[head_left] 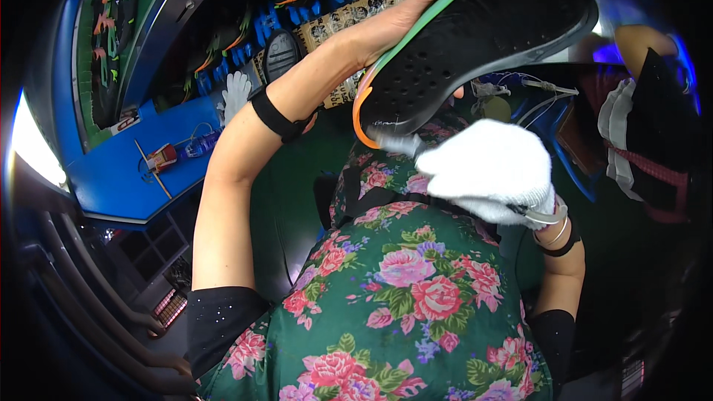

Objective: Applying adhesive to the underside of shoe soles using a brush.

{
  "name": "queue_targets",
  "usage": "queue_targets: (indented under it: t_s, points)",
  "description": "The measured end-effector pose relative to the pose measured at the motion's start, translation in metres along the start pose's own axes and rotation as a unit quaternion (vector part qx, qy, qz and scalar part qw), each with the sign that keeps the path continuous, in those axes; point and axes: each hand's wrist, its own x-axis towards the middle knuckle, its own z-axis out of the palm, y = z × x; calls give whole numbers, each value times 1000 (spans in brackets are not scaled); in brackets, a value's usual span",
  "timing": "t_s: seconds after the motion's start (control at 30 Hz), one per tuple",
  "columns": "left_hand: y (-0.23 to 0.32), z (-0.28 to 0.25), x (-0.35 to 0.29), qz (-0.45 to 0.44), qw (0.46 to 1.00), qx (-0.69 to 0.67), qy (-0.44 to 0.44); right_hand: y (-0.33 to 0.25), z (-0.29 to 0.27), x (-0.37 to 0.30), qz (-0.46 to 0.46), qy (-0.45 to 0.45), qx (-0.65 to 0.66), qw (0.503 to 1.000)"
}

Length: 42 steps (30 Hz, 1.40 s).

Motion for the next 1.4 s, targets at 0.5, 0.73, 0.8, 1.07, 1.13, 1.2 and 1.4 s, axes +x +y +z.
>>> queue_targets:
  t_s: [0.5, 0.73, 0.8, 1.07, 1.13, 1.2, 1.4]
  points:
    - [-1, 5, 3, -46, 988, 125, 76, 7, 7, -2, -15, -130, -63, 989]
    - [-3, 3, -5, -63, 994, 53, 74, 1, 5, 3, -15, -134, -77, 988]
    - [-4, 7, -3, -56, 992, 68, 94, 0, 4, 4, -10, -106, 42, 993]
    - [-15, -3, -12, -32, 963, -250, -96, -20, -17, 16, -30, -75, -93, 992]
    - [-18, -3, -9, -18, 961, -254, -111, -21, -12, 17, -59, -60, -117, 990]
    - [-23, -7, -13, -10, 947, -292, -133, -19, -9, 15, -66, -62, -107, 990]
    - [-29, 5, -8, 9, 945, -257, -203, -24, -17, 7, 26, -83, -57, 995]
